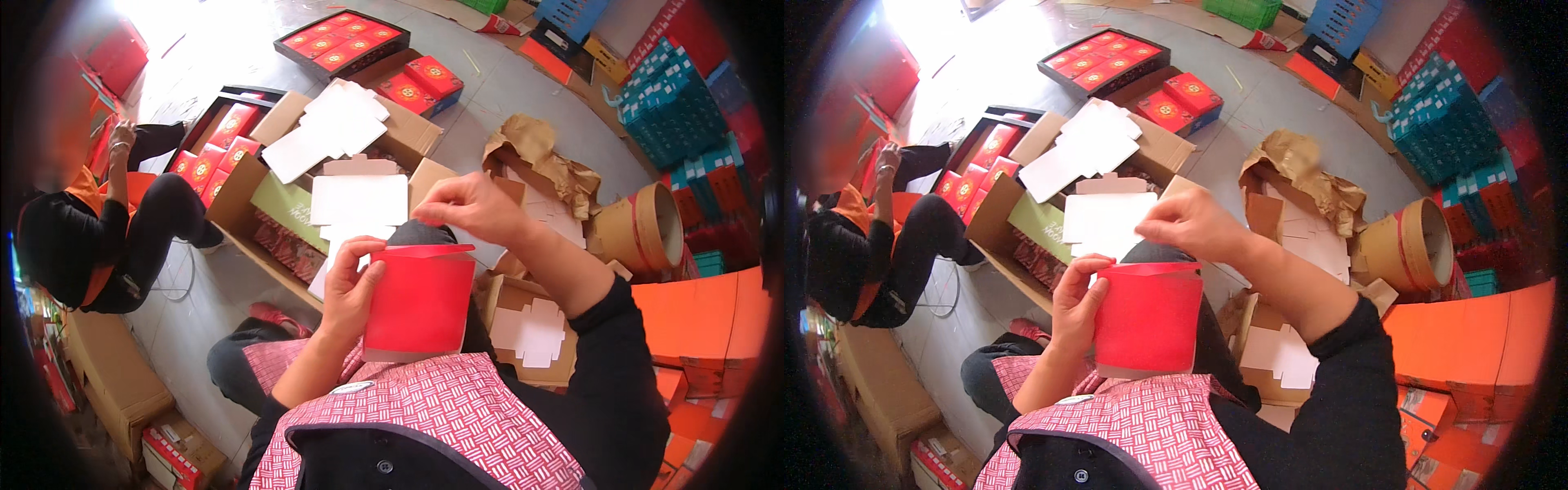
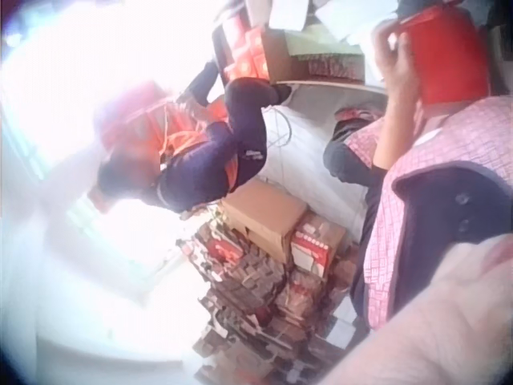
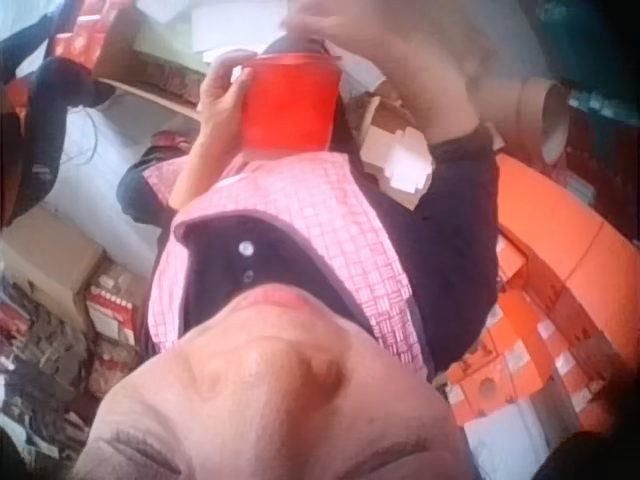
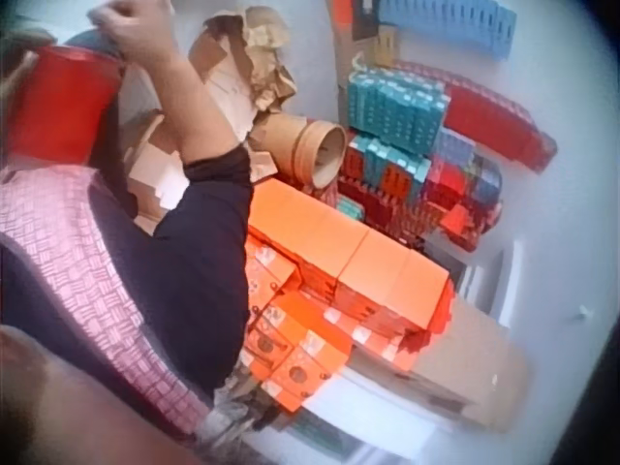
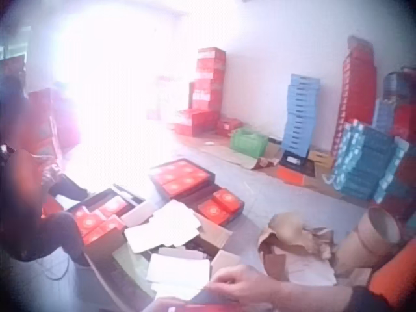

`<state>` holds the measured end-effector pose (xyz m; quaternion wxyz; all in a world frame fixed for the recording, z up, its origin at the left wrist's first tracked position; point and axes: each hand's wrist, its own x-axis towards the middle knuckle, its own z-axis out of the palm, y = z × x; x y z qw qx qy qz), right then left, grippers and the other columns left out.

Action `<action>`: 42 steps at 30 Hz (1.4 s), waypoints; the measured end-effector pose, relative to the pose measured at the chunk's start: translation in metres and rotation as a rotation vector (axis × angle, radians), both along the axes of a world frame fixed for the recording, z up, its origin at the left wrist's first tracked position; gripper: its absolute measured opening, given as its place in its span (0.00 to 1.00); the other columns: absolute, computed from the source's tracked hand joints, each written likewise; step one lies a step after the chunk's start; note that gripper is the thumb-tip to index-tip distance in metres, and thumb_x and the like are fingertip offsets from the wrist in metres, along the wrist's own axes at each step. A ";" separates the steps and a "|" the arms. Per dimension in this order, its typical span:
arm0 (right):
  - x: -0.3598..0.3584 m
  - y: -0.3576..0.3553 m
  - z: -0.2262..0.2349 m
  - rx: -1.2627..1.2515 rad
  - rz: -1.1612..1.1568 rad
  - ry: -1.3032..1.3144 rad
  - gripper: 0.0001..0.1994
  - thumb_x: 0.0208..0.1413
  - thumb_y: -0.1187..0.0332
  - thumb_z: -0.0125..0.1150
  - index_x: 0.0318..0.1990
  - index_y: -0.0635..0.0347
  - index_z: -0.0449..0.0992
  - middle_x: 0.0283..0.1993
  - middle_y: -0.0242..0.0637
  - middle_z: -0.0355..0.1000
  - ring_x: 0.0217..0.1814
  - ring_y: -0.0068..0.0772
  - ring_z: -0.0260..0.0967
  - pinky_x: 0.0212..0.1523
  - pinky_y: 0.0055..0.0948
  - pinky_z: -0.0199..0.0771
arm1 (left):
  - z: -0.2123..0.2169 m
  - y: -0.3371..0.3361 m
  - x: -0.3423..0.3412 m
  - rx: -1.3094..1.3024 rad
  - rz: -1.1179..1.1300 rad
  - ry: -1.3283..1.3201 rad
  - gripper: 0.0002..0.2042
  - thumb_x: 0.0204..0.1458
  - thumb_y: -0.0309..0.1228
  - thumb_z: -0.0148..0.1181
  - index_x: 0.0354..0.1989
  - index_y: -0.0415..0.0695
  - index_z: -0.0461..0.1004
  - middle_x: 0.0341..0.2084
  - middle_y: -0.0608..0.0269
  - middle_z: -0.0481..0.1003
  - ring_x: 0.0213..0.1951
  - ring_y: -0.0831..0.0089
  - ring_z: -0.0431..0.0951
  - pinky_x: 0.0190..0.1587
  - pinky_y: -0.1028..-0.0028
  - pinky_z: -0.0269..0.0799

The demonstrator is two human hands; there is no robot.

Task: The person sits on the floor and assembles red envelopes by folding white cardboard inserts and inserting them into red paper sleeves. The person repeatedly picks up inserts, folds them, and places them into the red envelopes, then stacks the finished items.

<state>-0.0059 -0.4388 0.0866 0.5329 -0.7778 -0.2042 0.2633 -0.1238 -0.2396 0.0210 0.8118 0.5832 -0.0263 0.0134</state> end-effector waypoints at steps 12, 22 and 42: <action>-0.051 -0.034 -0.024 0.243 -0.330 0.616 0.15 0.53 0.70 0.62 0.47 0.66 0.75 0.39 0.37 0.76 0.38 0.22 0.73 0.40 0.19 0.72 | -0.011 -0.002 0.001 0.008 0.025 -0.014 0.09 0.54 0.20 0.53 0.44 0.37 0.68 0.45 0.59 0.67 0.50 0.73 0.66 0.54 0.75 0.60; -0.086 -0.017 -0.049 0.253 -0.577 0.165 0.09 0.56 0.73 0.58 0.41 0.69 0.77 0.36 0.34 0.75 0.37 0.19 0.70 0.40 0.18 0.71 | -0.012 -0.006 -0.010 0.009 0.087 -0.006 0.07 0.55 0.21 0.51 0.42 0.38 0.68 0.44 0.57 0.68 0.49 0.71 0.67 0.54 0.75 0.60; -0.117 -0.017 -0.051 0.104 -0.320 -0.642 0.08 0.53 0.74 0.60 0.39 0.64 0.71 0.41 0.44 0.72 0.43 0.38 0.71 0.45 0.29 0.70 | -0.014 -0.003 -0.026 0.228 0.000 -0.007 0.09 0.48 0.22 0.60 0.39 0.40 0.71 0.43 0.56 0.68 0.48 0.70 0.67 0.52 0.73 0.61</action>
